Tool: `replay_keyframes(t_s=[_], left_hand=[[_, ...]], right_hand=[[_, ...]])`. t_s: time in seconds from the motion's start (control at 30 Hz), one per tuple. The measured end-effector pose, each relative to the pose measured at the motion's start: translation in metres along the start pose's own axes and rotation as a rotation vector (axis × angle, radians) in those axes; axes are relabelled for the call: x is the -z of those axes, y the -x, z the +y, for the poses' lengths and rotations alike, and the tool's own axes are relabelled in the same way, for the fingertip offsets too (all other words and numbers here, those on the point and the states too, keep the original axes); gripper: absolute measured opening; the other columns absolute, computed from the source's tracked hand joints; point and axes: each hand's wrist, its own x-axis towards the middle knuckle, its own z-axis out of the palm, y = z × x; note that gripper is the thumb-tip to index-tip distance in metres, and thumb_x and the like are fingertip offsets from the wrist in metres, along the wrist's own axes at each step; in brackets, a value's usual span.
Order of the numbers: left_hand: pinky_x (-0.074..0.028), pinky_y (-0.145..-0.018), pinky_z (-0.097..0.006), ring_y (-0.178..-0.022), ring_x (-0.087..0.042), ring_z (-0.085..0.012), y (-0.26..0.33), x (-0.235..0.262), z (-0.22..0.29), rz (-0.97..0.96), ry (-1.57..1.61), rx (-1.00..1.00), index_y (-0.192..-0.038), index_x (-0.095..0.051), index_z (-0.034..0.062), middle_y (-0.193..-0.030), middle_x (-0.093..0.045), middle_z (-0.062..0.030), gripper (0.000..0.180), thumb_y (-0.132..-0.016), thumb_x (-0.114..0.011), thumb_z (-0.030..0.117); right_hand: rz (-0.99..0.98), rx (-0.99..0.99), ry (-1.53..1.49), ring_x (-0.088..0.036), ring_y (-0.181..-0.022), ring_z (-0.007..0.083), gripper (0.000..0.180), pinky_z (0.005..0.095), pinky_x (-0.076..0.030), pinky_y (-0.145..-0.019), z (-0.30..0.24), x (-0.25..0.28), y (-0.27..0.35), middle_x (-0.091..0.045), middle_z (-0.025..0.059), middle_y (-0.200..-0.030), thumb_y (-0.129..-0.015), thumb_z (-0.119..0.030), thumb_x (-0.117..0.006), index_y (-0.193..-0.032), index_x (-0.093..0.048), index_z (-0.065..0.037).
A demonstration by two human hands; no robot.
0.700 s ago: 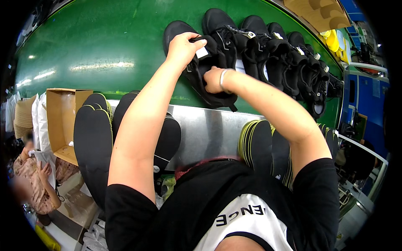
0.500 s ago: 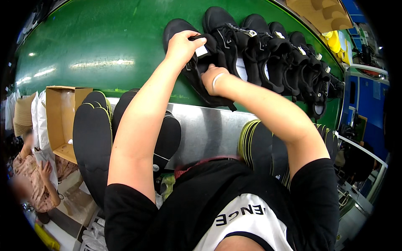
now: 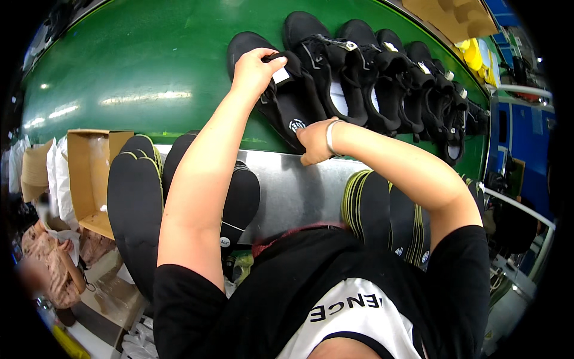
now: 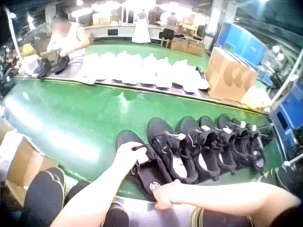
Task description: The person inserts yellow insoles into black shoes one by one, presses them down to secure them inside, and places the completed shoes on a green conveyor belt. They then walk to a large bag, retrieve a stack of insoles, and return them to the work table.
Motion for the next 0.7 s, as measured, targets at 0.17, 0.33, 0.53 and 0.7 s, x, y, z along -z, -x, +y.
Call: replay_keyframes(t_s=[0.17, 0.33, 0.53, 0.7], left_hand=[[-0.043, -0.074, -0.027, -0.082, -0.055, -0.0149, 0.008, 0.014, 0.017, -0.177, -0.156, -0.119, -0.098, -0.056, -0.0016, -0.091, -0.060, -0.0093, 0.034, -0.071, -0.064, 0.016], [-0.043, -0.079, -0.029, -0.088, -0.056, -0.0201, 0.012, 0.027, 0.047, -0.292, -0.533, -0.375, -0.098, -0.054, 0.0012, -0.091, -0.060, -0.0115, 0.034, -0.065, -0.058, -0.001], [-0.042, -0.077, -0.028, -0.086, -0.057, -0.0236, -0.028, 0.094, 0.075, -0.044, -0.848, -0.542, -0.092, -0.057, 0.0040, -0.088, -0.060, -0.0129, 0.033, -0.064, -0.045, -0.008], [-0.041, -0.071, -0.027, -0.078, -0.056, -0.0211, -0.047, 0.161, 0.063, -0.144, -1.056, -0.267, -0.085, -0.054, 0.0023, -0.078, -0.057, -0.0123, 0.023, -0.065, -0.045, -0.007]], right_hand=[[0.020, -0.044, -0.007, -0.058, -0.089, 0.0236, 0.037, 0.0394, -0.044, -0.075, -0.001, -0.008, -0.027, -0.061, 0.0093, -0.097, -0.073, -0.025, -0.054, -0.103, -0.058, -0.004], [1.202, 0.276, -0.109, -0.042, -0.111, 0.0244, 0.043, 0.0556, -0.021, -0.094, 0.004, -0.067, 0.011, -0.051, 0.0105, -0.109, -0.069, -0.024, -0.058, -0.107, -0.050, -0.007], [1.512, -0.014, -0.403, -0.048, -0.101, 0.0324, 0.028, 0.0406, -0.038, -0.086, 0.069, -0.178, 0.084, -0.053, 0.0151, -0.104, -0.067, -0.014, -0.059, -0.092, -0.055, -0.003], [1.334, -0.600, -0.773, -0.053, -0.091, 0.0323, 0.029, 0.0366, -0.042, -0.080, 0.100, -0.323, 0.132, -0.055, 0.0167, -0.098, -0.074, -0.017, -0.057, -0.097, -0.053, 0.000]])
